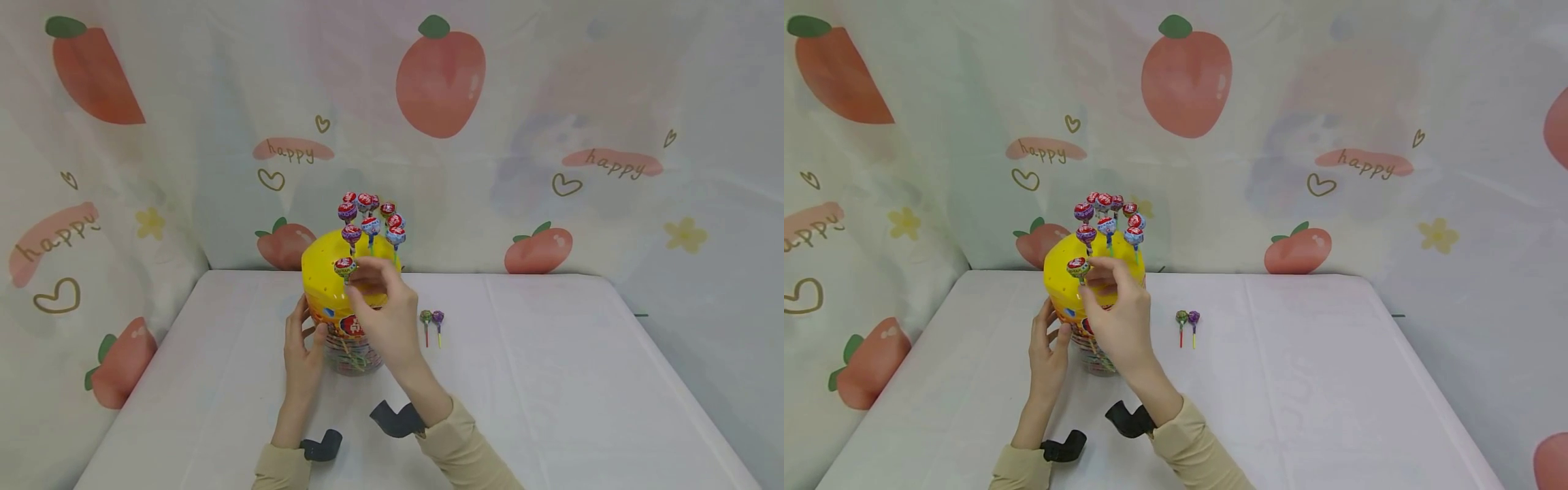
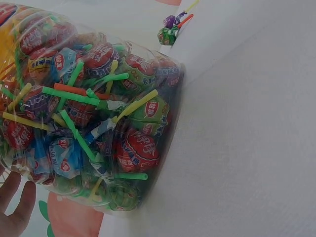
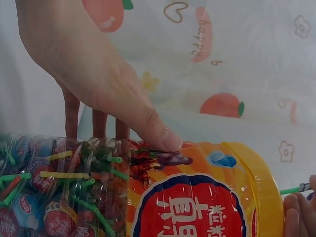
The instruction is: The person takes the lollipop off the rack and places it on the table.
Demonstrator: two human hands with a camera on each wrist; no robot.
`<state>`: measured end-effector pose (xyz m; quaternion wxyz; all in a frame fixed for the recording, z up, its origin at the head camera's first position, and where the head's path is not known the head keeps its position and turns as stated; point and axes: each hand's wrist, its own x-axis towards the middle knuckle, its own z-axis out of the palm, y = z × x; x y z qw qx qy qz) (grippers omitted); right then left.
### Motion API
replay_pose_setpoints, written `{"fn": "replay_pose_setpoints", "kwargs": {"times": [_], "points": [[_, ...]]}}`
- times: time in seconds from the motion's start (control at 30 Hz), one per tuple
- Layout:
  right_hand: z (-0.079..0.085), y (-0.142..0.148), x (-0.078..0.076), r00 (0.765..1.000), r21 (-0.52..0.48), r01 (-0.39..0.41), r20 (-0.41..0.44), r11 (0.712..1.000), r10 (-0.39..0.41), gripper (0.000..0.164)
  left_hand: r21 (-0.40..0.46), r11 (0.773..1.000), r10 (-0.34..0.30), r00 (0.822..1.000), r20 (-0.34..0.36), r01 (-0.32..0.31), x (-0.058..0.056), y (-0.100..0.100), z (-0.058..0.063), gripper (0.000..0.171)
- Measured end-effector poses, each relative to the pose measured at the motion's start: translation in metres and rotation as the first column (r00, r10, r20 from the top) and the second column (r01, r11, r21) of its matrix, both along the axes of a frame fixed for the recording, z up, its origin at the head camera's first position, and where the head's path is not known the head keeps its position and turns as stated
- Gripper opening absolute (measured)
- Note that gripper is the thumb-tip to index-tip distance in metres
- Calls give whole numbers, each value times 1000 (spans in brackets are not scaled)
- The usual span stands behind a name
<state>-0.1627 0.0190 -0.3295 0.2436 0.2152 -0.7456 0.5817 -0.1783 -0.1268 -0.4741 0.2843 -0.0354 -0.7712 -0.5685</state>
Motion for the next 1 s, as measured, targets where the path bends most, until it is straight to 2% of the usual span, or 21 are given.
{"fn": "replay_pose_setpoints", "kwargs": {"times": [0.33,0.63,0.8,1.0], "points": [[-2,-6,-3,998,-11,40,-45,999,-40,30,-3,1000,9,1000,-9,-9,1,0,1,59],[-1,-9,-4,997,-15,60,-50,998,-61,28,1,1000,5,1000,-13,-5,1,0,1,59],[0,-9,-4,997,-16,60,-53,998,-61,28,1,1000,5,1000,-11,-5,1,0,1,58],[2,-8,-6,998,-63,34,-49,997,-37,28,-2,1000,7,1000,4,-7,1,1,2,57]]}}
